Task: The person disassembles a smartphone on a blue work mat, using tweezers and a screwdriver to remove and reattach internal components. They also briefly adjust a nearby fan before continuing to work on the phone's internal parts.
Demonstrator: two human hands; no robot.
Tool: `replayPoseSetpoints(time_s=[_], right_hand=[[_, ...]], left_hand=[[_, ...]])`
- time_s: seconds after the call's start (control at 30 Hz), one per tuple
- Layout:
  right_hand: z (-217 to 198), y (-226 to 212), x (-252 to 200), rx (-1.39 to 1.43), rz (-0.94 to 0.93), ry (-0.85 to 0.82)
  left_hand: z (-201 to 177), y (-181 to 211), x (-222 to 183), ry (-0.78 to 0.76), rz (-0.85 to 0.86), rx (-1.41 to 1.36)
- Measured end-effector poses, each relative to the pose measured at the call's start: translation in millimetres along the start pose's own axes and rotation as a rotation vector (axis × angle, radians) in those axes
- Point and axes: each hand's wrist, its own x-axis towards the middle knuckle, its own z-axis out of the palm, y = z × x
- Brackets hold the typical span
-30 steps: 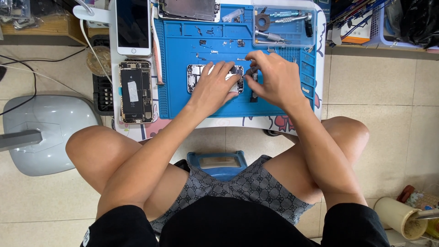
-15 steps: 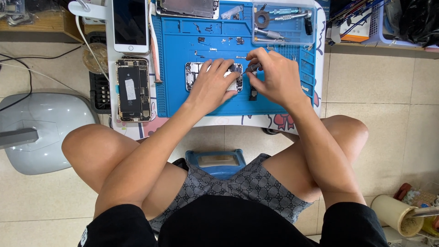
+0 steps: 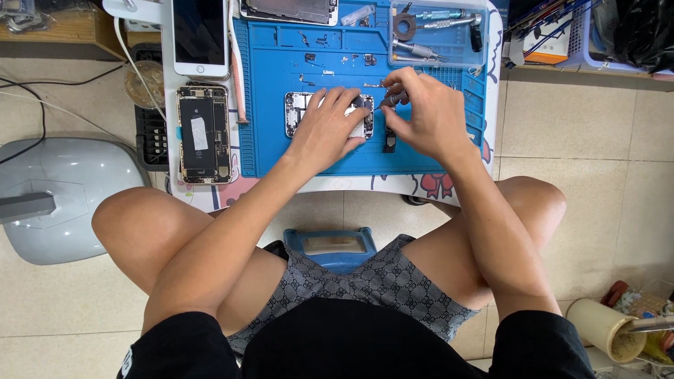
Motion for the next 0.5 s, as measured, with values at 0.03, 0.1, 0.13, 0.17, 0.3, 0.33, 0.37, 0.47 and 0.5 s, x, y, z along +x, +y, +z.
replayPoseSetpoints(time_s=[0.03,0.1,0.13,0.17,0.3,0.33,0.37,0.47,0.5], right_hand=[[0.6,2.9,-0.3,0.001,0.0,0.0],[1.7,9.2,-0.8,-0.011,0.054,0.072],[-0.1,14.6,-1.0,-0.011,0.054,0.072],[-2.0,19.7,-1.0,0.069,0.087,0.127],[-21.1,36.2,6.7,0.404,0.134,0.261],[-20.3,49.8,8.5,0.404,0.135,0.265],[-19.9,63.8,10.1,0.421,0.099,0.293],[-19.4,94.6,14.7,0.365,0.078,0.316],[-18.8,102.8,16.0,0.295,0.095,0.306]], left_hand=[[-0.1,0.0,-0.2,-0.001,0.0,0.001],[0.1,0.0,0.0,-0.002,-0.002,-0.017],[0.4,0.3,-0.1,-0.002,-0.002,-0.017],[0.3,0.2,0.0,-0.002,-0.004,-0.018],[1.0,-0.7,-0.6,0.009,0.009,-0.02],[0.8,-0.8,-0.9,0.009,0.013,-0.018],[0.9,-0.6,-0.6,0.009,0.009,-0.02],[1.2,-1.1,0.3,-0.006,0.0,-0.032],[1.6,-1.1,-0.1,-0.024,-0.009,-0.044]])
